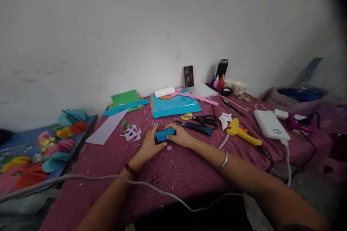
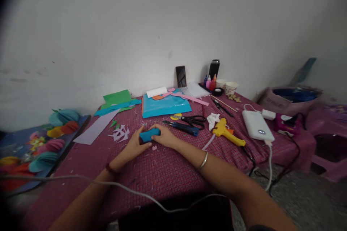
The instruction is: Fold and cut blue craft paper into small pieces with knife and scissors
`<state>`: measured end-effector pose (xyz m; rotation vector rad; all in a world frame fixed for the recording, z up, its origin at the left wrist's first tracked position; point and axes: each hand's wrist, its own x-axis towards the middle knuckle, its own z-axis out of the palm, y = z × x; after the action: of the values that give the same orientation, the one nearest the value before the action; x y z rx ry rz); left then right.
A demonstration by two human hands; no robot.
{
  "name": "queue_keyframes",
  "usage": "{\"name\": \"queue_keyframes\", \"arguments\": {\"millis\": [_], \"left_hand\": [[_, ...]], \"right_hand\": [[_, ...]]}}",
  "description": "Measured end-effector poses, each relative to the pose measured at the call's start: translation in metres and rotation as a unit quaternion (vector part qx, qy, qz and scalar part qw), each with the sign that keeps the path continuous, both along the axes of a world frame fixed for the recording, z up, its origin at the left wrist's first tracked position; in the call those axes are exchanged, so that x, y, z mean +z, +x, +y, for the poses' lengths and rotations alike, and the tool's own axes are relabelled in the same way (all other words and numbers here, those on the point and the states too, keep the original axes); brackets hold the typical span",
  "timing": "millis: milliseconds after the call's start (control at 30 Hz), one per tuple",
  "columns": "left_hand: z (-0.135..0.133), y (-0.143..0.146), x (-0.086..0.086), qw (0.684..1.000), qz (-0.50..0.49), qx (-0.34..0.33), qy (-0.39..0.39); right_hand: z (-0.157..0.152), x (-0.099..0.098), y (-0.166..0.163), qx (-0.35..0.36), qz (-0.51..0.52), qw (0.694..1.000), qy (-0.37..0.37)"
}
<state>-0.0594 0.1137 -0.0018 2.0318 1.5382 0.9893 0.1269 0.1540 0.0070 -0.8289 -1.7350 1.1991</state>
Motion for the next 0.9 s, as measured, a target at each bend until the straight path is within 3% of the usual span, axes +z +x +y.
{"name": "queue_keyframes", "arguments": {"millis": [167, 300, 433, 567, 667, 900], "left_hand": [[-0.005, 0.014, -0.004, 0.993, 0.101, 0.053, -0.002], [-0.006, 0.016, -0.002, 0.998, 0.017, 0.052, 0.021], [-0.006, 0.015, -0.002, 0.997, -0.050, 0.034, 0.044], [-0.009, 0.018, 0.006, 0.998, 0.038, -0.004, 0.053], [-0.011, 0.022, 0.010, 0.996, 0.077, 0.007, 0.043], [-0.001, 0.034, -0.004, 0.996, -0.059, 0.056, 0.040]], "right_hand": [[0.000, 0.001, 0.002, 0.011, -0.006, 1.000, 0.004], [0.002, 0.001, 0.005, -0.009, -0.002, 1.000, 0.014], [-0.001, -0.001, 0.006, 0.024, 0.005, 1.000, 0.004], [-0.006, 0.001, 0.005, 0.036, 0.017, 0.999, 0.020], [-0.005, 0.002, 0.003, 0.010, 0.012, 1.000, 0.016], [0.003, -0.006, -0.001, -0.070, 0.021, 0.997, -0.020]]}}
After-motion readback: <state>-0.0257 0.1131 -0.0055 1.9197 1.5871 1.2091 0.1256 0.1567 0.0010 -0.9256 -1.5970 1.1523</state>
